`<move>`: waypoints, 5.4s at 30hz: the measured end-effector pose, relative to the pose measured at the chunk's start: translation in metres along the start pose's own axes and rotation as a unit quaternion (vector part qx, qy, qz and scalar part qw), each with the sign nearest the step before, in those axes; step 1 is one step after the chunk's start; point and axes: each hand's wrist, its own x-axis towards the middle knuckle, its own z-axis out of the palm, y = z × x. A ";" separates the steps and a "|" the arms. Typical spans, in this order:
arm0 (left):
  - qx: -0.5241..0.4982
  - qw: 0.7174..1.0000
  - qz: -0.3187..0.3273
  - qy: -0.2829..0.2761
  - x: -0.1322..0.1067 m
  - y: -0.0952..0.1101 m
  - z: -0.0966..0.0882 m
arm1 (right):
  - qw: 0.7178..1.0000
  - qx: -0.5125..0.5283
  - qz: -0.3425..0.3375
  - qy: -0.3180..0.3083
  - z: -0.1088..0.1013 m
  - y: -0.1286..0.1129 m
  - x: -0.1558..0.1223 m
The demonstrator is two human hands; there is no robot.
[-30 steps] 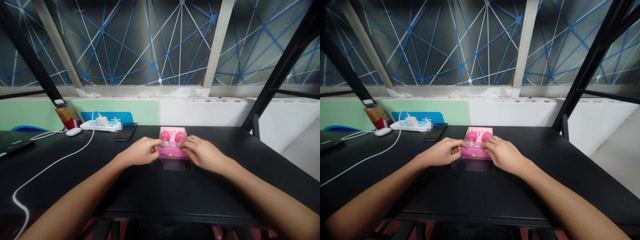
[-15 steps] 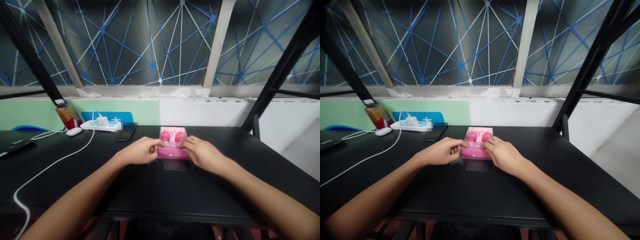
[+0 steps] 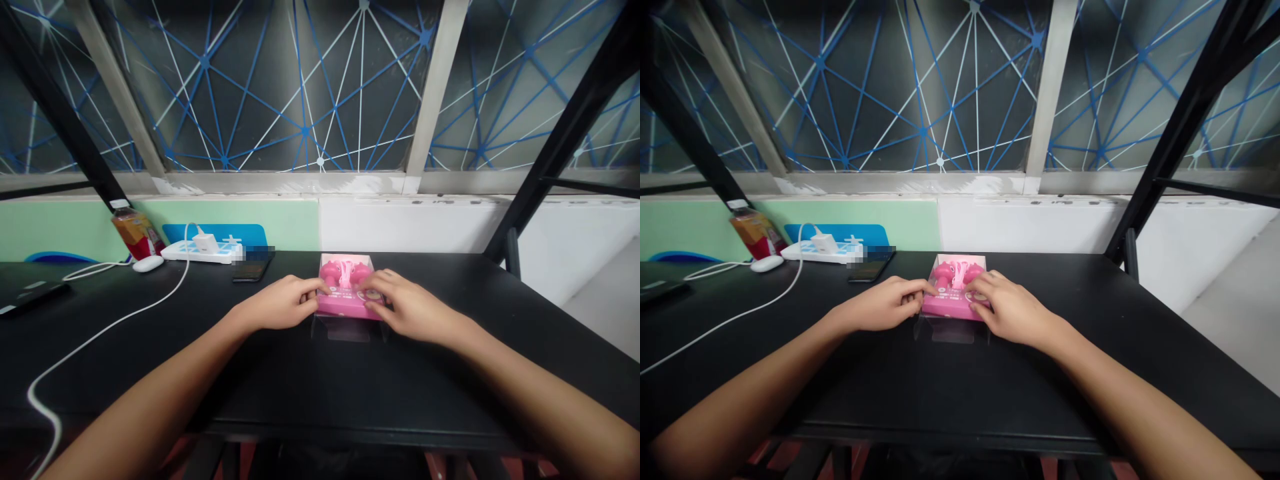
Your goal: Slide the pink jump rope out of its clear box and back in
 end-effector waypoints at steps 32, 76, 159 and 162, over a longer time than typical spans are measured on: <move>-0.004 0.997 -0.043 0.065 0.006 -0.011 0.011 | 0.988 -0.084 -0.126 -0.019 0.001 -0.033 -0.002; 0.118 0.969 -0.144 0.164 0.053 -0.037 0.015 | 0.911 0.087 -0.253 -0.313 -0.035 -0.075 -0.034; -0.019 0.997 -0.029 -0.066 0.003 0.008 0.007 | 0.981 0.140 -0.023 -0.132 -0.009 0.001 -0.006; -0.021 0.997 -0.025 -0.063 0.002 0.009 0.007 | 0.981 0.138 -0.029 -0.136 -0.008 0.002 -0.006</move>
